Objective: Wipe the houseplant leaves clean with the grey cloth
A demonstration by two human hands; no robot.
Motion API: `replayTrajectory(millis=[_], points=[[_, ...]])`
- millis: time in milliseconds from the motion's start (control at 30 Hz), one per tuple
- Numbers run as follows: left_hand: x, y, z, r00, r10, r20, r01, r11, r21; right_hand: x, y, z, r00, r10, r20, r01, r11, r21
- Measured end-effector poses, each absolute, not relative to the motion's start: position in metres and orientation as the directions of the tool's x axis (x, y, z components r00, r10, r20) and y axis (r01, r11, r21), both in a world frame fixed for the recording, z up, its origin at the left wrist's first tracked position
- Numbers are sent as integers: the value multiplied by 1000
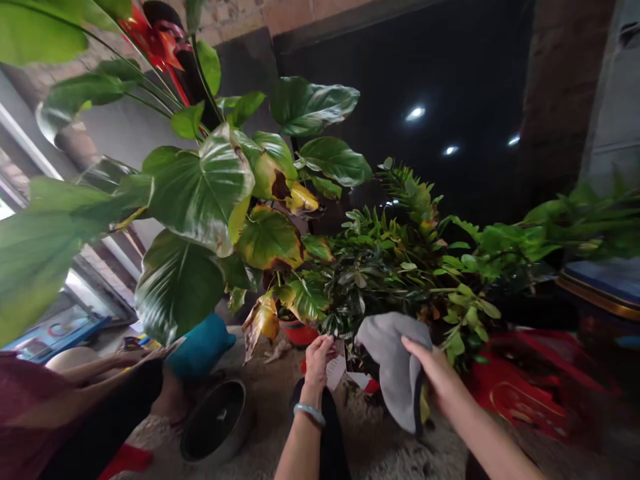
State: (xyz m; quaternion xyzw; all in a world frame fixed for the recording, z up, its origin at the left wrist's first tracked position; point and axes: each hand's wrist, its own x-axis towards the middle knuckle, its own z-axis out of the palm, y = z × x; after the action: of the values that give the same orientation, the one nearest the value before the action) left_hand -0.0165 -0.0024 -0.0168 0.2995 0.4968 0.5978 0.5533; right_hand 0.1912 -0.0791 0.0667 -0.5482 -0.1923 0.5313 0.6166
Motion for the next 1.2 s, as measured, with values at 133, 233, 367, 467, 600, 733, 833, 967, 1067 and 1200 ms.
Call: replayTrajectory(millis=[133,233,367,467,600,733,833,967,1067,1200], points=[[-16,-2,-17,-206,959,-197,-359,113,927,201,-95,82,402,861,-310,-397,-141,-907],[-13,-2,-14,-212,956,-202,-363,115,925,217,-65,113,654,744,-135,-318,109,-942],[-10,-3,-12,-225,952,-209,-370,115,922,218,-34,118,682,706,-193,-402,141,-905],[-11,-3,-13,-228,950,-215,-371,119,921,200,-52,85,532,787,-311,-468,-33,-883],[-13,-2,-15,-227,951,-211,-371,116,921,178,-99,47,262,889,-375,-434,-239,-869],[-12,-2,-16,-227,952,-206,-379,108,919,187,-104,65,290,903,-318,-398,-188,-898],[-10,-3,-15,-229,952,-201,-386,101,917,205,-84,94,538,813,-222,-387,4,-922],[-10,-4,-13,-229,953,-200,-385,100,917,214,-72,101,504,821,-268,-497,22,-868],[-11,-4,-13,-222,953,-206,-380,110,919,205,-87,79,368,867,-337,-534,-100,-840],[-12,-3,-15,-218,955,-202,-376,109,920,194,-107,62,260,896,-360,-464,-211,-860]])
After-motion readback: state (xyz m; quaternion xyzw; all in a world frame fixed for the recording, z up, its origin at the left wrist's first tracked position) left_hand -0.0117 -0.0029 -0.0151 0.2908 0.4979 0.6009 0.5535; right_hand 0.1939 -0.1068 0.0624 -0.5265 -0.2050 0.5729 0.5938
